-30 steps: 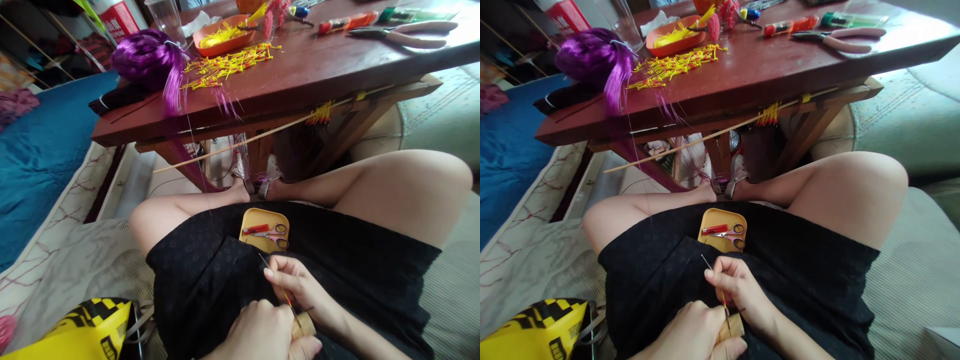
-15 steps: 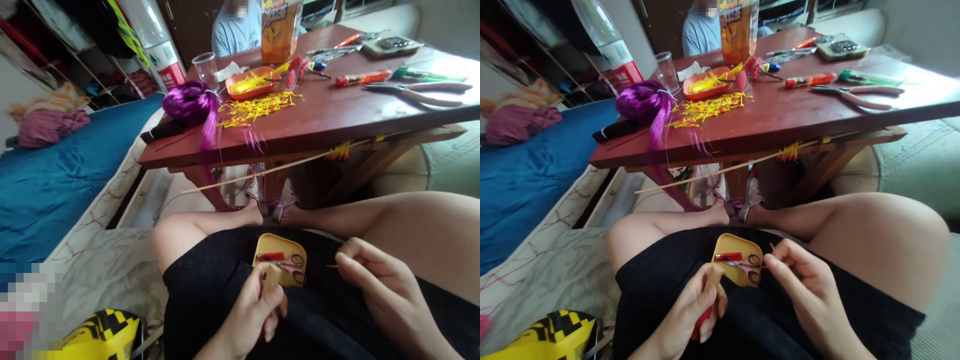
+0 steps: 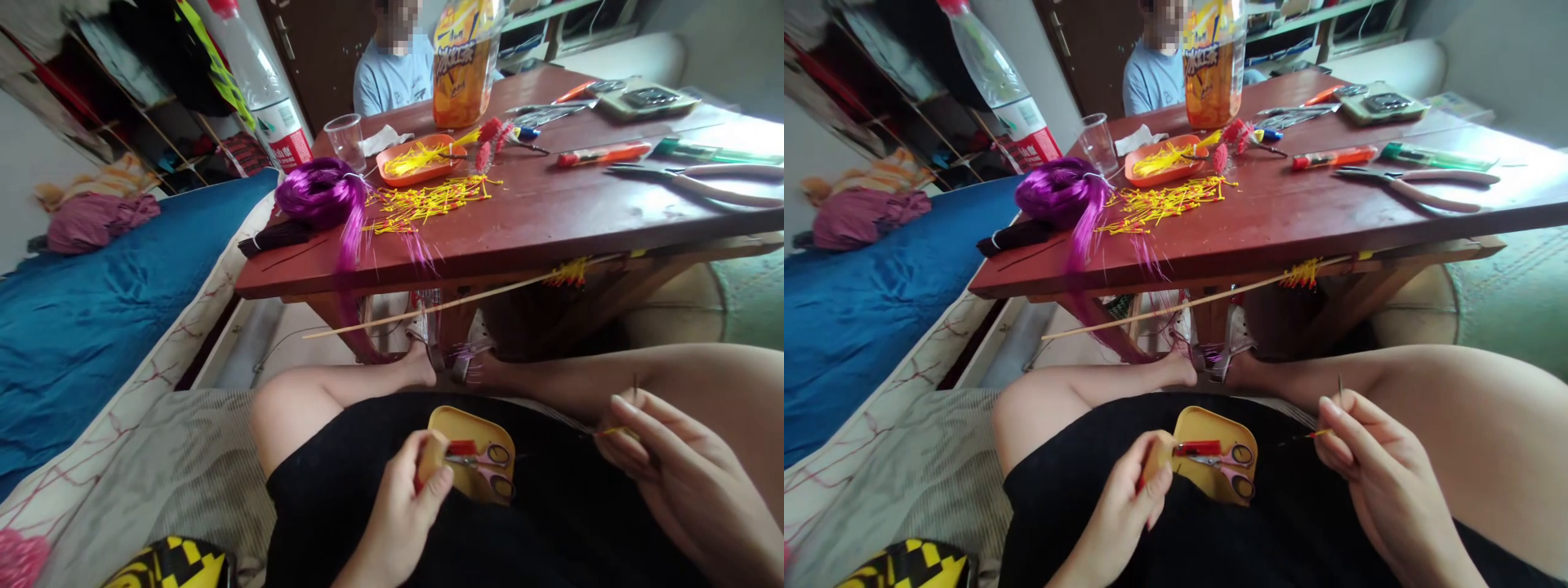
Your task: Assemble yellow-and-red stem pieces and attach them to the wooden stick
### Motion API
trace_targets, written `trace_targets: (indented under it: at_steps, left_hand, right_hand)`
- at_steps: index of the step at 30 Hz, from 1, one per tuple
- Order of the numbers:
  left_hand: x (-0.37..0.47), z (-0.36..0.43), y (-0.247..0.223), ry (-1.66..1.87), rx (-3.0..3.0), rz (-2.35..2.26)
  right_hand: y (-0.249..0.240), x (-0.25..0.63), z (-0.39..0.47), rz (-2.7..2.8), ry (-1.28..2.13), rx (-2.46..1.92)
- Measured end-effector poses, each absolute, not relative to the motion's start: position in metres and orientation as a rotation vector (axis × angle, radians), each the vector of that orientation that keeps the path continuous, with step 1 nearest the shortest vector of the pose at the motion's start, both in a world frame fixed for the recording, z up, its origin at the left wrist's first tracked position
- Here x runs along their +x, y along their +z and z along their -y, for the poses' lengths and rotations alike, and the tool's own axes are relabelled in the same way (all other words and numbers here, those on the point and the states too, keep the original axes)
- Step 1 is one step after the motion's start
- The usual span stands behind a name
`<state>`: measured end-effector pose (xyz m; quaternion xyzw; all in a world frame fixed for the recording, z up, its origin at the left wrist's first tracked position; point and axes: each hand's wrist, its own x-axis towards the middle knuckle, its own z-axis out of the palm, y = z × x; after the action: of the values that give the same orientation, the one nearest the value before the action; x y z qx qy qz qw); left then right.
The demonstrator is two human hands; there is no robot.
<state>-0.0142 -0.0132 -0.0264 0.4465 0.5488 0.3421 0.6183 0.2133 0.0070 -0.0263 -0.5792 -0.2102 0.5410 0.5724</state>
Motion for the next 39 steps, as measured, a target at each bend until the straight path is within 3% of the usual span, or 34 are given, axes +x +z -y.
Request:
trace_targets:
  at_steps: [3,6,17,23,26,27,33,37,39]
  left_hand:
    - [-0.024,0.006,-0.037,1.116,0.725,-1.330]
    - [-0.041,-0.007,-0.054,1.261,0.790,-1.573]
    - [-0.022,-0.054,-0.110,0.369,1.460,-1.956]
    - [-0.019,-0.040,-0.066,0.468,1.693,-2.033]
    - [-0.009,-0.018,-0.029,1.116,1.916,-1.907]
    - [-0.003,-0.012,-0.021,1.140,2.032,-1.736]
    - [0.024,-0.014,-0.019,0.716,2.157,-1.374]
    - [0.006,-0.021,-0.013,0.665,1.688,-1.247]
    - [-0.009,-0.021,-0.008,0.779,1.299,-1.224]
  right_hand:
    - [-0.028,0.219,-0.010,0.447,1.245,-1.353]
    - [-0.028,0.228,-0.012,0.393,1.187,-1.340]
    - [-0.020,0.208,-0.020,0.466,1.345,-1.283]
    - [-0.026,0.188,-0.018,0.457,1.684,-1.120]
    - [-0.031,0.176,-0.017,0.430,1.767,-1.063]
    - [-0.032,0.172,-0.016,0.423,1.788,-1.053]
    - [-0.028,0.157,-0.012,0.483,1.877,-1.052]
    - [-0.025,0.180,-0.014,0.915,1.949,-1.120]
    - [-0.033,0.190,-0.016,1.267,1.785,-1.274]
